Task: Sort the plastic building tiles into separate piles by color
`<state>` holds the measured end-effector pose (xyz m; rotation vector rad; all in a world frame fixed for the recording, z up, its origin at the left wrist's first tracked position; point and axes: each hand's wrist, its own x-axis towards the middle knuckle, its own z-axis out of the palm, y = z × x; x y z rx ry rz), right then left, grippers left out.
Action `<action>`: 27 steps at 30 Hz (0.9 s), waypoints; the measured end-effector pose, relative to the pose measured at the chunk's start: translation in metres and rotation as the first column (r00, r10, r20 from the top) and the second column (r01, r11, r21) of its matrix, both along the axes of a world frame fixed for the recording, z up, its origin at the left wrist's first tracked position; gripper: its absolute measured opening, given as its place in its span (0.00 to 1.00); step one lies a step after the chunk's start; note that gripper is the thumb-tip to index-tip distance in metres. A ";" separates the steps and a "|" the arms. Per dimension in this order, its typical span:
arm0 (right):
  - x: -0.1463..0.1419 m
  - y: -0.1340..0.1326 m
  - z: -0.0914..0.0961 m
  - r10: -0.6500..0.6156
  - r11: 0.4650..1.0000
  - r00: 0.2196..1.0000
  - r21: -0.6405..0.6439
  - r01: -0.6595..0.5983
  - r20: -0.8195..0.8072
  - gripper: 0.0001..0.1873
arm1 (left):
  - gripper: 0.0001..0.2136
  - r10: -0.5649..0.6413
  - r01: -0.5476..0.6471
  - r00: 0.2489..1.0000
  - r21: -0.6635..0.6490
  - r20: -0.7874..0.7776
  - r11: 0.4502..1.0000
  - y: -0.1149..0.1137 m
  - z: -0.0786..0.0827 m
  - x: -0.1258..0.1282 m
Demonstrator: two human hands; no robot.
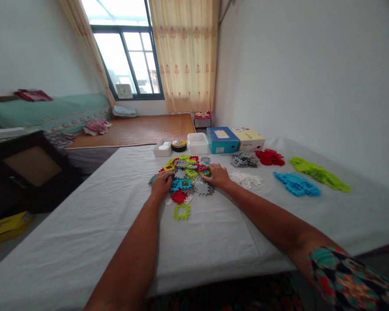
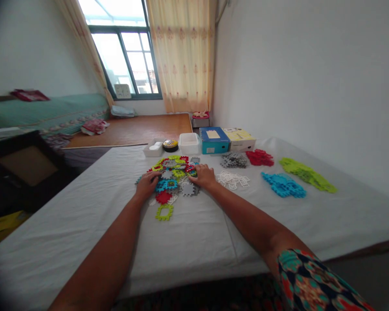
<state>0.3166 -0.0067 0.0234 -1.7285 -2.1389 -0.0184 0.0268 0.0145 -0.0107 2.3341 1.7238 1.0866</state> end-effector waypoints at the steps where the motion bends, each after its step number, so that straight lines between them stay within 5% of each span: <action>1: 0.001 -0.002 -0.001 0.032 0.999 0.999 0.014 -0.031 -0.005 0.24 | 0.15 0.002 -0.002 1.000 -0.001 0.001 1.000 0.000 0.000 0.000; 8: 0.014 -0.031 0.006 0.225 0.970 0.962 -0.056 -0.236 -0.156 0.22 | 0.17 -0.005 0.004 1.000 -0.018 -0.031 1.000 0.001 0.002 -0.001; 12: 0.038 -0.060 0.012 0.402 0.890 0.837 -0.055 -0.452 -0.373 0.19 | 0.18 -0.025 0.024 0.999 -0.027 -0.038 0.999 0.005 0.001 -0.007; 16: 0.083 -0.075 0.011 0.350 0.852 0.726 -0.122 -0.510 -0.592 0.19 | 0.19 -0.028 0.027 0.999 -0.018 -0.037 0.999 0.011 -0.001 -0.013; 19: 0.140 -0.068 0.008 0.207 0.950 0.757 -0.057 -0.306 -0.620 0.20 | 0.18 -0.026 0.025 0.999 -0.020 -0.040 0.999 0.014 0.000 -0.015; 22: 0.217 -0.054 0.009 -0.051 0.995 0.766 0.035 0.096 -0.640 0.20 | 0.19 -0.019 0.018 0.998 -0.015 -0.054 1.000 0.014 0.002 -0.015; 24: 0.272 -0.049 0.010 -0.254 0.918 0.754 0.094 0.386 -0.606 0.19 | 0.19 -0.015 0.015 0.998 -0.010 -0.069 1.000 0.015 0.003 -0.016; 27: 0.347 -0.051 0.007 -0.547 0.707 0.653 0.128 0.695 -0.524 0.21 | 0.19 -0.015 0.014 0.996 -0.010 -0.089 1.000 0.016 0.003 -0.018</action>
